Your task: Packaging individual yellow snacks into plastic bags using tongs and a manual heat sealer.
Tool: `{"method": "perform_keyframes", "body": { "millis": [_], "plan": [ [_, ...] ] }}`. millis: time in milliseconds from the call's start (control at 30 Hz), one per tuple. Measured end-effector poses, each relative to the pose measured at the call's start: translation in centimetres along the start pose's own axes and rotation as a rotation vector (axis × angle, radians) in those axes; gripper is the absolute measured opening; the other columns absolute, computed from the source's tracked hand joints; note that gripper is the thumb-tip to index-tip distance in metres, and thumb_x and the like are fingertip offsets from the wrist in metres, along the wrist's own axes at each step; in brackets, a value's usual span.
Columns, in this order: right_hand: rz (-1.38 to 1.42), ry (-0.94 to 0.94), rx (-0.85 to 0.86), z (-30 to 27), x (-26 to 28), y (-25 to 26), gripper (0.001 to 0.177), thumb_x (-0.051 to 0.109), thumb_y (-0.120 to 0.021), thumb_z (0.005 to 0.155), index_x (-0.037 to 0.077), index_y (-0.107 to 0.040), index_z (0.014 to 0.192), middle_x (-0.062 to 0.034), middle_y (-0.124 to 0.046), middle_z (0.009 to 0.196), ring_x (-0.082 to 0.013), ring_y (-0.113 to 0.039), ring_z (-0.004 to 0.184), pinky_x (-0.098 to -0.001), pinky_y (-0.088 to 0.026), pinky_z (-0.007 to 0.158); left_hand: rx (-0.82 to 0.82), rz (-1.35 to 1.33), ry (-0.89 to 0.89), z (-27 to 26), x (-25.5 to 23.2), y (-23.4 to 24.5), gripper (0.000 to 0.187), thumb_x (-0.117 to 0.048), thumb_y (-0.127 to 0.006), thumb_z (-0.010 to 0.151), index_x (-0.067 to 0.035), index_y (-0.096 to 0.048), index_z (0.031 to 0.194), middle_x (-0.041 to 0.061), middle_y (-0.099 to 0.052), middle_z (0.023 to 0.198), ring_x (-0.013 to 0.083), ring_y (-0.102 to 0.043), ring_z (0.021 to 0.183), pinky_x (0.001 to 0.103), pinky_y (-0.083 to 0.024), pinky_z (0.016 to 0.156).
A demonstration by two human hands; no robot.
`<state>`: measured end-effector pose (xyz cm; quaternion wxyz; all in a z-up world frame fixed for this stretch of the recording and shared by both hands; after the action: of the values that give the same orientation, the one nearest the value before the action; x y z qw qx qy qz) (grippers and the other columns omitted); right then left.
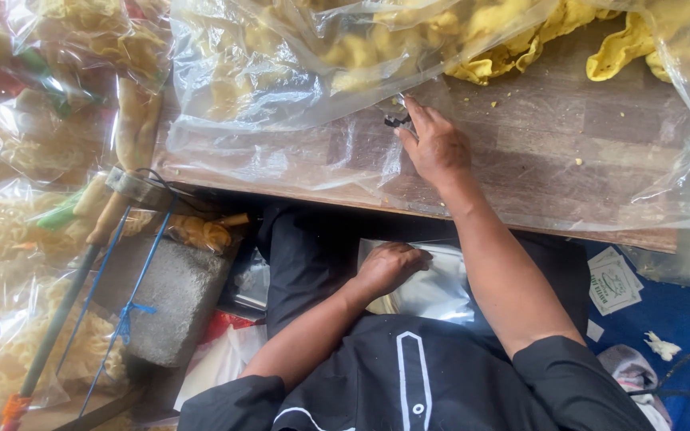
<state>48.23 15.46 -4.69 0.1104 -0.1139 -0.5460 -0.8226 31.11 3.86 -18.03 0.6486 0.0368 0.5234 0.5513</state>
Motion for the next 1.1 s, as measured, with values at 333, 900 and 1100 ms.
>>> {"method": "perform_keyframes", "body": {
  "millis": [333, 900, 1100],
  "plan": [
    [0.531, -0.281, 0.111, -7.9, -6.0, 6.6, 0.048, 0.023, -0.077, 0.095, 0.018, -0.068, 0.141, -0.0170, -0.073, 0.121, -0.0298, -0.070, 0.107, -0.0418, -0.057, 0.083, -0.026, 0.033, -0.025, -1.2, 0.5, 0.0, 0.014, -0.026, -0.076, 0.085, -0.024, -0.063, 0.088, 0.000, -0.071, 0.098, 0.0229, -0.071, 0.103, 0.038, -0.056, 0.087],
    [1.078, -0.588, 0.242, -17.7, -11.6, 16.6, 0.059, 0.012, -0.061, 0.094, 0.001, -0.052, 0.151, -0.0164, -0.069, 0.115, -0.0074, -0.038, 0.061, -0.0170, -0.028, 0.050, -0.001, -0.785, 0.690, 8.0, -4.1, 12.1, 0.014, -0.024, -0.073, 0.094, -0.011, -0.074, 0.098, 0.004, -0.078, 0.090, 0.0099, -0.071, 0.081, 0.022, -0.058, 0.079],
    [1.019, -0.536, 0.198, -19.5, -12.5, 17.9, 0.058, 0.012, -0.062, 0.091, 0.001, -0.055, 0.148, -0.0206, -0.071, 0.111, -0.0101, -0.039, 0.060, -0.0191, -0.033, 0.052, -0.135, -0.585, 0.709, 9.4, -3.4, 14.5, 0.007, -0.021, -0.073, 0.096, -0.014, -0.071, 0.098, -0.004, -0.069, 0.079, 0.0049, -0.059, 0.072, 0.020, -0.048, 0.065]
  ]
}}
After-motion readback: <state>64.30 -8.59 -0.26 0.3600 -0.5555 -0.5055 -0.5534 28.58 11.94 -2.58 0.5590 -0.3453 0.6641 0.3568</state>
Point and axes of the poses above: each hand's wrist, its own z-axis towards the middle knuckle, its own y-axis out of the back of the hand, x = y × z, the point moved 2 cm from there along z, towards the middle knuckle
